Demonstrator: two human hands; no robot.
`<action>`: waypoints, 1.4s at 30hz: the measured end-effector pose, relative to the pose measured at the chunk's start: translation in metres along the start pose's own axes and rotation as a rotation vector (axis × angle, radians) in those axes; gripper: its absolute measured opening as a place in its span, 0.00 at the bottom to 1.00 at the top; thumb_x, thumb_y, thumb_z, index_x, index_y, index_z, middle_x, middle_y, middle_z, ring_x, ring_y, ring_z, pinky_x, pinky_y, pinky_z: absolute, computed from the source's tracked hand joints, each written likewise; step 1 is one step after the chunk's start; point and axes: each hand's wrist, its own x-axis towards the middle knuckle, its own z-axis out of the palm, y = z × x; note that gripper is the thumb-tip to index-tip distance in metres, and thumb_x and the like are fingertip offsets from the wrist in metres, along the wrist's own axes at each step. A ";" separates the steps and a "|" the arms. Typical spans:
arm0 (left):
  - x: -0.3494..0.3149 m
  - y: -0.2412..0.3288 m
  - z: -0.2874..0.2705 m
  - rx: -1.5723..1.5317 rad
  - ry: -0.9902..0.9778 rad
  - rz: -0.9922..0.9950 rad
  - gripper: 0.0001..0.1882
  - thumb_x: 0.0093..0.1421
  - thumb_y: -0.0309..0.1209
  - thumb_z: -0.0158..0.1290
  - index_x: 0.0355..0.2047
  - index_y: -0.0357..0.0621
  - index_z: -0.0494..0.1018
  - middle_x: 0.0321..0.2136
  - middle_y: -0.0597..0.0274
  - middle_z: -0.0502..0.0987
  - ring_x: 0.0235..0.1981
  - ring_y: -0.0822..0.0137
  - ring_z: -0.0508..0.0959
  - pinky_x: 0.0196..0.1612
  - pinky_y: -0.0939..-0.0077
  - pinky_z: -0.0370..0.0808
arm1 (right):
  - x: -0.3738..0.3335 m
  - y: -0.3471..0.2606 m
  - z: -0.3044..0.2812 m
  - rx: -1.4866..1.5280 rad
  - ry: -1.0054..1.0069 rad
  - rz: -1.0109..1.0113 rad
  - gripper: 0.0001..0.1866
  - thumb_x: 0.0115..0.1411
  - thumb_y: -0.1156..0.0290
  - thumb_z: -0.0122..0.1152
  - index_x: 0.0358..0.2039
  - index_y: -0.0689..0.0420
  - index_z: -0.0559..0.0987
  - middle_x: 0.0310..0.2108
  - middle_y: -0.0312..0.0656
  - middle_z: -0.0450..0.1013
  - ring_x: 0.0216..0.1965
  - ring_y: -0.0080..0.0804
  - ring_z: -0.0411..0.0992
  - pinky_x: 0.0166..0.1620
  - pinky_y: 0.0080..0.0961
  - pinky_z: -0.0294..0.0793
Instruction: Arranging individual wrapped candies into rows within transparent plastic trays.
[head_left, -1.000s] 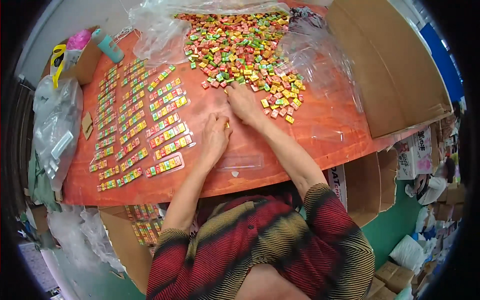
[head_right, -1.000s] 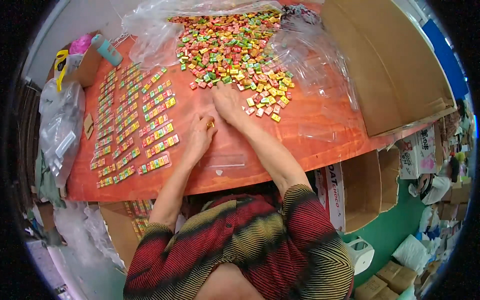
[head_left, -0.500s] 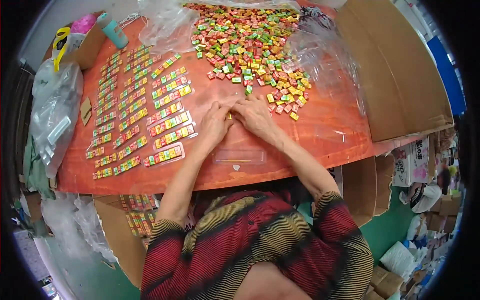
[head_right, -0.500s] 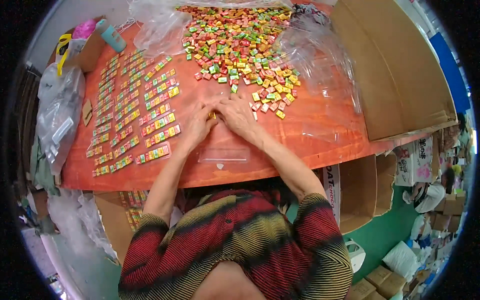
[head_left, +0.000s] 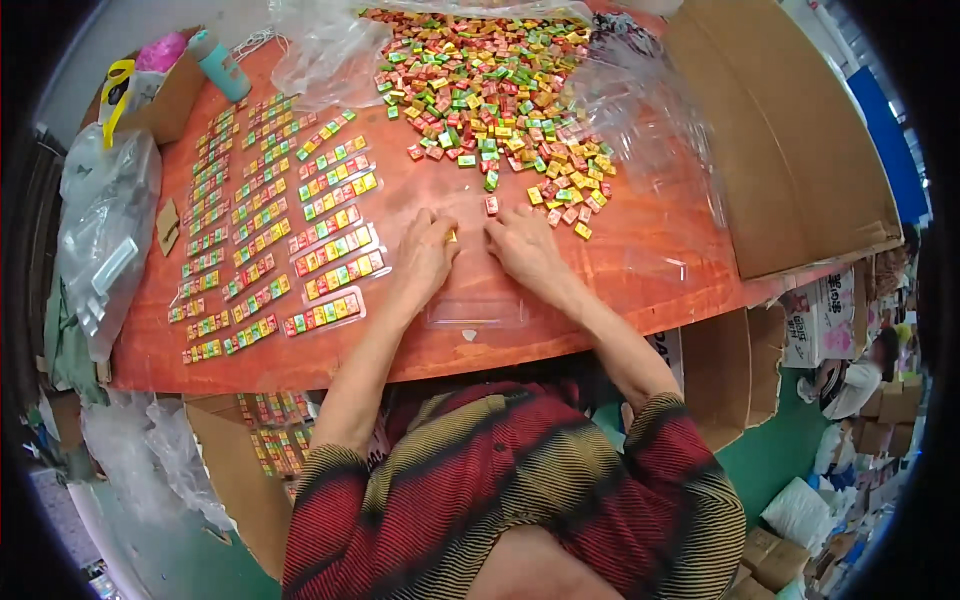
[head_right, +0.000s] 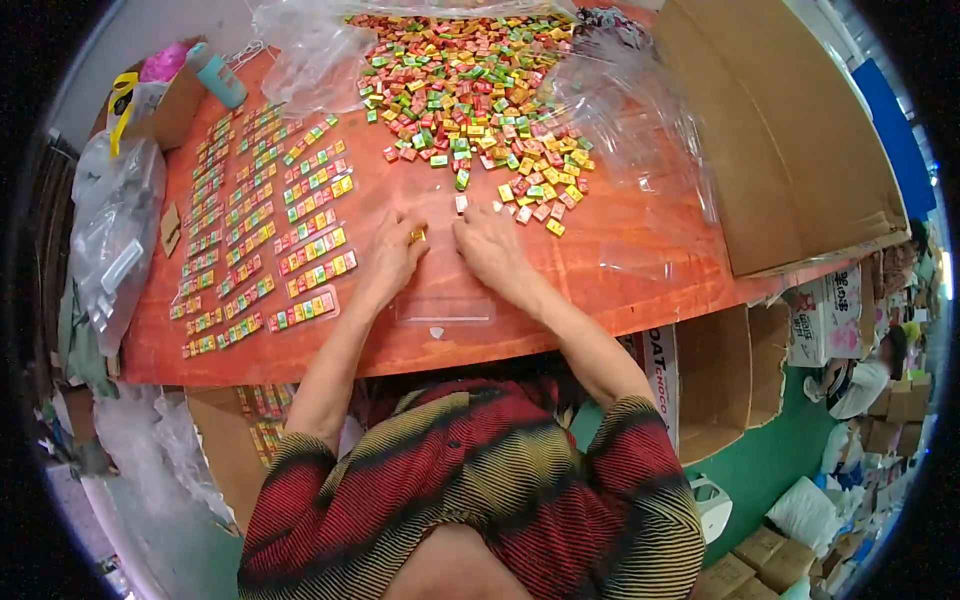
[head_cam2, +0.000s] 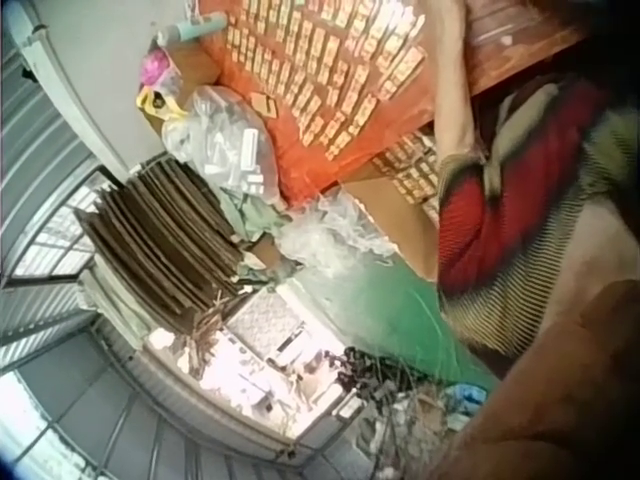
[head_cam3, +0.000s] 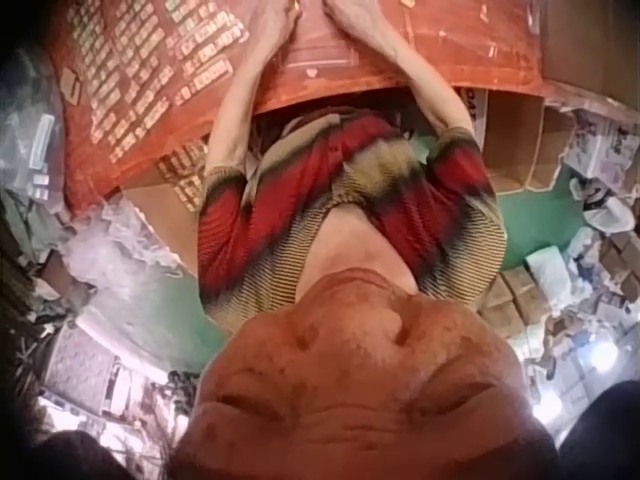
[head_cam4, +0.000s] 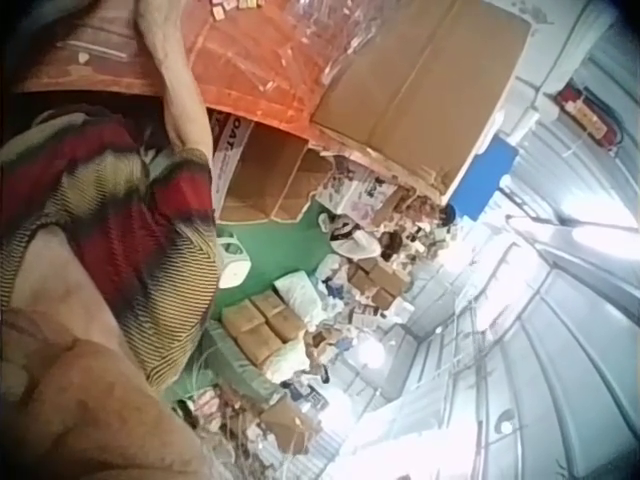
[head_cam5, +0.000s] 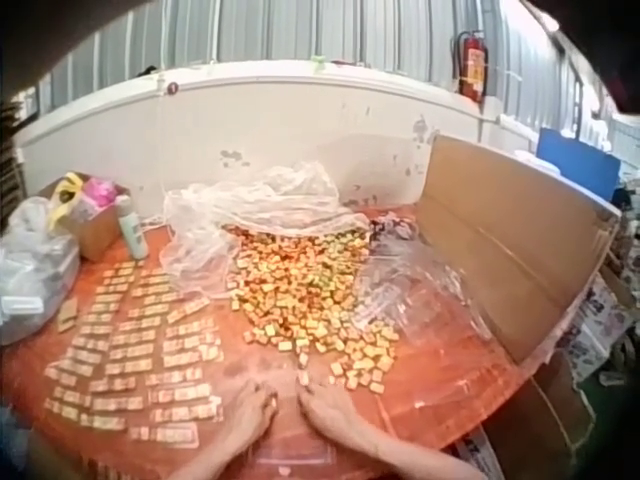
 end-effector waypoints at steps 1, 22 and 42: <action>-0.001 0.000 -0.001 0.014 0.000 -0.005 0.14 0.45 0.25 0.56 0.35 0.41 0.72 0.30 0.54 0.68 0.35 0.55 0.71 0.37 0.66 0.68 | -0.002 0.004 -0.003 0.082 0.008 0.023 0.09 0.47 0.68 0.58 0.27 0.58 0.73 0.27 0.44 0.68 0.34 0.42 0.67 0.36 0.37 0.65; 0.005 0.001 -0.007 -0.051 -0.045 -0.013 0.26 0.42 0.28 0.60 0.44 0.42 0.67 0.32 0.52 0.66 0.35 0.51 0.71 0.37 0.62 0.69 | 0.012 0.012 -0.013 0.540 0.281 0.236 0.13 0.52 0.69 0.55 0.38 0.61 0.73 0.33 0.48 0.70 0.40 0.44 0.69 0.44 0.34 0.67; 0.011 0.008 0.011 0.117 0.058 0.014 0.12 0.47 0.30 0.56 0.34 0.45 0.73 0.29 0.54 0.66 0.31 0.53 0.71 0.32 0.61 0.69 | 0.021 -0.006 0.013 0.099 0.215 -0.020 0.05 0.44 0.72 0.55 0.23 0.59 0.76 0.25 0.44 0.67 0.30 0.42 0.65 0.33 0.36 0.65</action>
